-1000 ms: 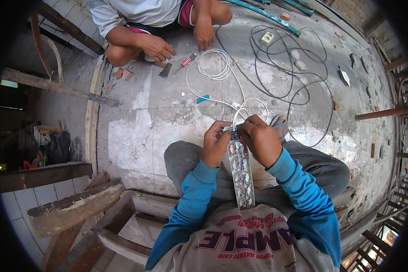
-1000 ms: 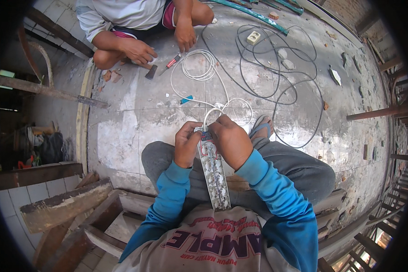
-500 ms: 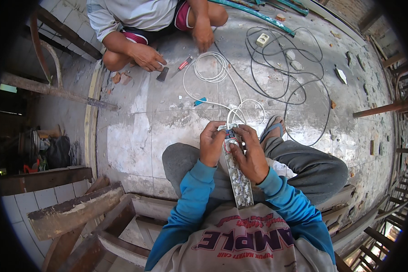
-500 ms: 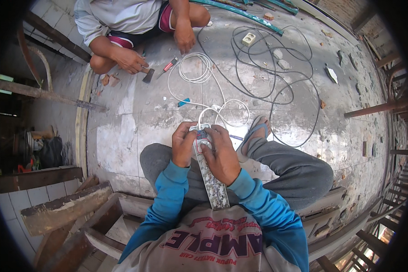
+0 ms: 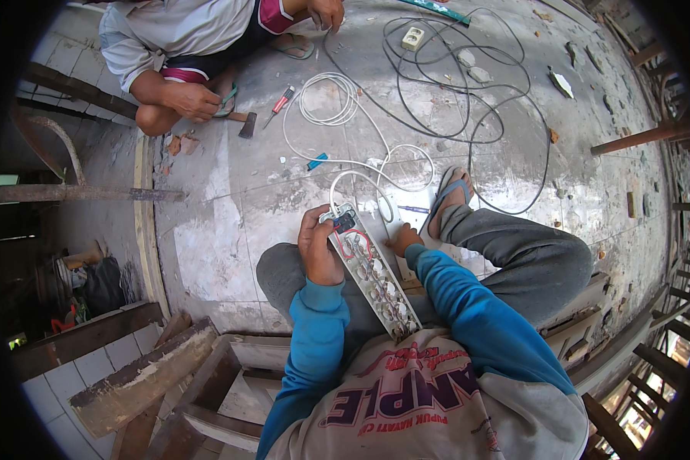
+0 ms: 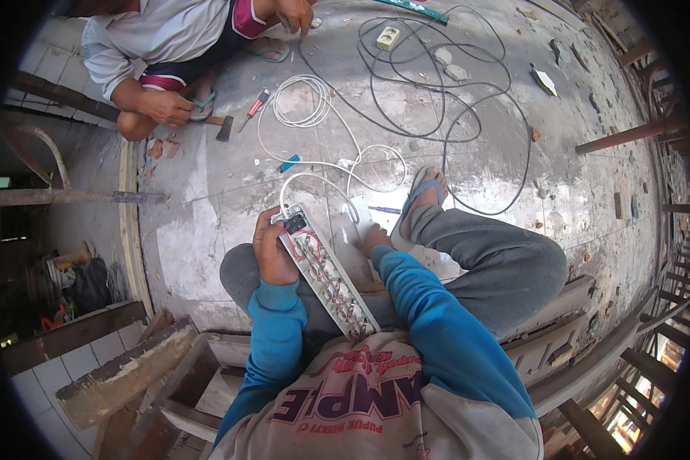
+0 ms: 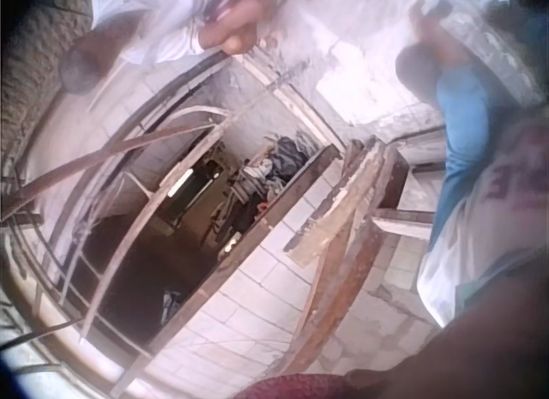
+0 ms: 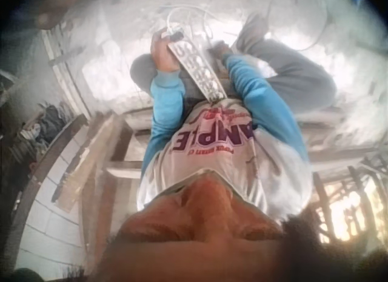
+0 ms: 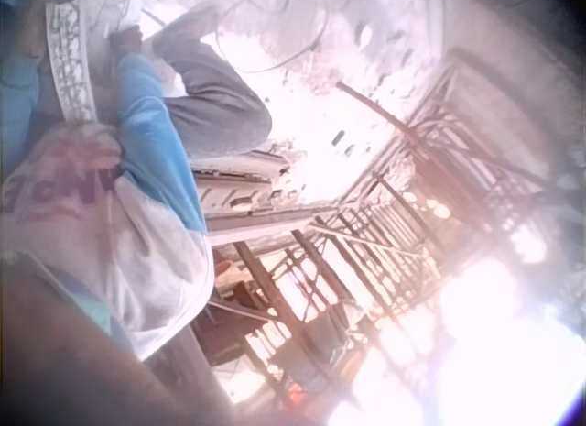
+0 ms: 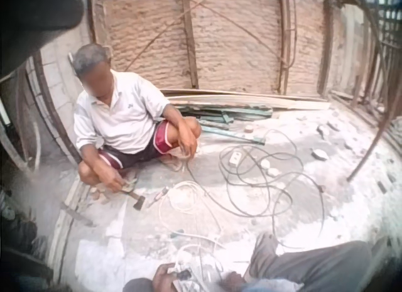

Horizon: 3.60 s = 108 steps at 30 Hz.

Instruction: The person wires a power strip by opening the casing and connecting wires to the internal terminals.

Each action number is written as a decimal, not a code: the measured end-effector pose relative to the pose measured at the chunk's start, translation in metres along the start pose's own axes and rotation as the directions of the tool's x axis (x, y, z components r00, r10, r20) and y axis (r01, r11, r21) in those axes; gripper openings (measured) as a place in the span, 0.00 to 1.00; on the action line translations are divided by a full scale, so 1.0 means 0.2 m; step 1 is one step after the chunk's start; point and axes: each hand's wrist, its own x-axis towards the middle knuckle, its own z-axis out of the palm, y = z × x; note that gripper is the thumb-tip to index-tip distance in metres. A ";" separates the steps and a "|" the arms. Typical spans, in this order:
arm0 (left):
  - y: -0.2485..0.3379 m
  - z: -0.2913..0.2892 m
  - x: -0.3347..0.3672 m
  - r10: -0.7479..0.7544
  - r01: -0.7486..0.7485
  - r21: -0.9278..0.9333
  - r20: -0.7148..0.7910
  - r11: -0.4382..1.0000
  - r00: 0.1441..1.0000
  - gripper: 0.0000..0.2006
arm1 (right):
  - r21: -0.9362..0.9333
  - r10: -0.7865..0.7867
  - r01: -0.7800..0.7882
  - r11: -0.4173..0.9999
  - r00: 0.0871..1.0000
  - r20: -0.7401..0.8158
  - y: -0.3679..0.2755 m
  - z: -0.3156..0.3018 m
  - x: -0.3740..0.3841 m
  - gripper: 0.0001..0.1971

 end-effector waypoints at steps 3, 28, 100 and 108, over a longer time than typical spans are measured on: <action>0.01 -0.02 -0.02 -0.040 0.040 -0.029 0.000 0.999 0.999 0.15 | -0.028 -0.008 0.005 1.000 0.992 -0.124 -0.09 0.04 -0.05 0.41; 0.03 0.04 0.09 -0.325 0.368 -0.224 0.204 0.903 0.923 0.28 | 0.030 -0.098 0.118 0.993 0.923 -0.372 -0.08 -0.76 -0.51 0.40; -0.22 0.20 -0.01 -0.153 0.157 -0.080 0.055 0.984 0.987 0.25 | -0.077 -0.662 0.680 0.729 0.671 -0.334 -0.20 -0.72 -1.17 0.37; -0.23 0.20 0.00 -0.154 0.156 -0.060 0.045 0.986 0.987 0.25 | -0.089 -0.628 0.650 0.755 0.677 -0.384 -0.21 -0.72 -1.19 0.36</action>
